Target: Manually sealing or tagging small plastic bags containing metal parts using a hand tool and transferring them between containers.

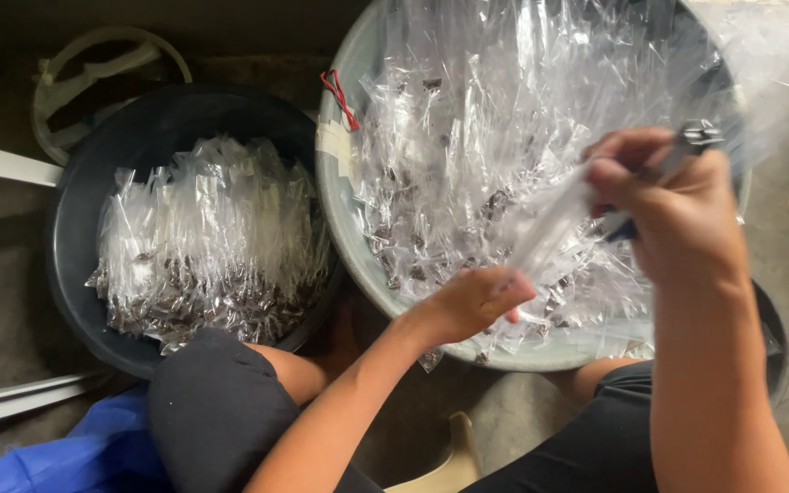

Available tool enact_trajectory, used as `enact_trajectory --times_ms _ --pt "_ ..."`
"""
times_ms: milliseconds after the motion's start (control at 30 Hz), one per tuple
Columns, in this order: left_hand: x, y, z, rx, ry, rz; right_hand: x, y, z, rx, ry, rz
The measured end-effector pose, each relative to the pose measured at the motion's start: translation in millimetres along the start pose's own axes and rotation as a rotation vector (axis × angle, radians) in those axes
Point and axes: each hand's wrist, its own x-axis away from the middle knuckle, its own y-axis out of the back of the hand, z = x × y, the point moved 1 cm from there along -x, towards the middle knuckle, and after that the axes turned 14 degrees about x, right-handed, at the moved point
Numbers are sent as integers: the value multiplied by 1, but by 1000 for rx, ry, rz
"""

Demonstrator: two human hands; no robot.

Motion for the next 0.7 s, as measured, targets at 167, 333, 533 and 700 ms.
enact_trajectory --times_ms 167,333,533,700 --pt "-11 55 28 -268 248 -291 6 27 -3 -51 115 -134" --pt "-49 137 78 -109 75 -923 8 24 4 23 144 -128" --pt "-84 144 80 -163 524 -1036 2 21 -3 106 137 -147" --pt "-85 155 94 -90 333 -1214 1 18 -5 28 108 -156"
